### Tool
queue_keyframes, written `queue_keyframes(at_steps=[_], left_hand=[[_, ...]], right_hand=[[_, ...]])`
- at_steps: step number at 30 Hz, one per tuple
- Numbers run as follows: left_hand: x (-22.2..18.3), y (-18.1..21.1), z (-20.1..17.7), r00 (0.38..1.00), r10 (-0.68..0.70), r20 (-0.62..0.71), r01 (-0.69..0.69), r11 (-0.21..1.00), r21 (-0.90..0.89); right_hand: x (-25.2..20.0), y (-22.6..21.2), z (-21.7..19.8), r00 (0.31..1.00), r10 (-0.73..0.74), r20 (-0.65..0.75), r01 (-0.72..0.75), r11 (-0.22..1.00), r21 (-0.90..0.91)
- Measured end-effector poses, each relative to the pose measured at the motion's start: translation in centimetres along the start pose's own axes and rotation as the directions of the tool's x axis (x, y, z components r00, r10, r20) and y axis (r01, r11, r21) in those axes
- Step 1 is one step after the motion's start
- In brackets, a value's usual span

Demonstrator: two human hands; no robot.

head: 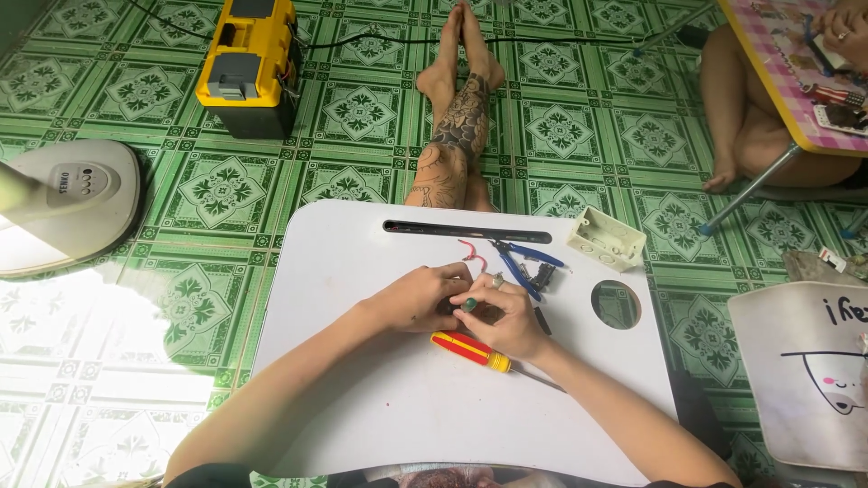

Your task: Inspecting and disassembling an electrical socket component using a screwdriver and pliers on a small table.

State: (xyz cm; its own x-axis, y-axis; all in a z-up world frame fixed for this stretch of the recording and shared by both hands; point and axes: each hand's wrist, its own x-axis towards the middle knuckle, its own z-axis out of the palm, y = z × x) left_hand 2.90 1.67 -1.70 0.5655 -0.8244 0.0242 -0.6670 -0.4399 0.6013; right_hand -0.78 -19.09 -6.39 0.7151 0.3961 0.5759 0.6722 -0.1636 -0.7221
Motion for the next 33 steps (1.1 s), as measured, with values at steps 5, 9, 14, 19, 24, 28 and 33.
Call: queue_keyframes(at_steps=[5,9,14,19,24,28,33], left_hand=[[-0.1,0.7,-0.5,1.0,-0.005,0.006,0.004,1.0,0.023],[-0.1,1.0,-0.7,1.0,0.006,0.004,-0.006,0.999,0.042],[-0.2,0.8,-0.4,1.0,0.002,-0.008,-0.001,1.0,0.023],[-0.3,1.3,-0.7,1.0,-0.02,-0.01,0.021,1.0,0.02],[-0.1,1.0,-0.4,1.0,-0.029,-0.007,0.029,1.0,0.001],[-0.1,0.9,-0.4,0.999,-0.045,0.002,0.045,0.999,-0.002],[0.1,0.7,-0.2,0.998,-0.06,0.012,0.06,0.998,0.001]], right_hand=[[-0.1,0.1,0.0,0.996,0.091,-0.016,-0.09,0.995,0.039],[-0.3,0.3,0.2,0.985,0.163,-0.052,-0.16,0.985,0.06],[-0.4,0.5,0.5,0.978,0.183,-0.096,-0.179,0.983,0.051],[-0.4,1.0,0.3,0.978,0.178,-0.107,-0.172,0.983,0.064],[0.1,0.5,0.0,0.988,0.156,-0.021,-0.153,0.982,0.109],[-0.1,0.8,-0.2,0.987,0.163,-0.001,-0.162,0.979,0.124],[-0.4,1.2,-0.4,0.983,0.179,0.032,-0.182,0.974,0.135]])
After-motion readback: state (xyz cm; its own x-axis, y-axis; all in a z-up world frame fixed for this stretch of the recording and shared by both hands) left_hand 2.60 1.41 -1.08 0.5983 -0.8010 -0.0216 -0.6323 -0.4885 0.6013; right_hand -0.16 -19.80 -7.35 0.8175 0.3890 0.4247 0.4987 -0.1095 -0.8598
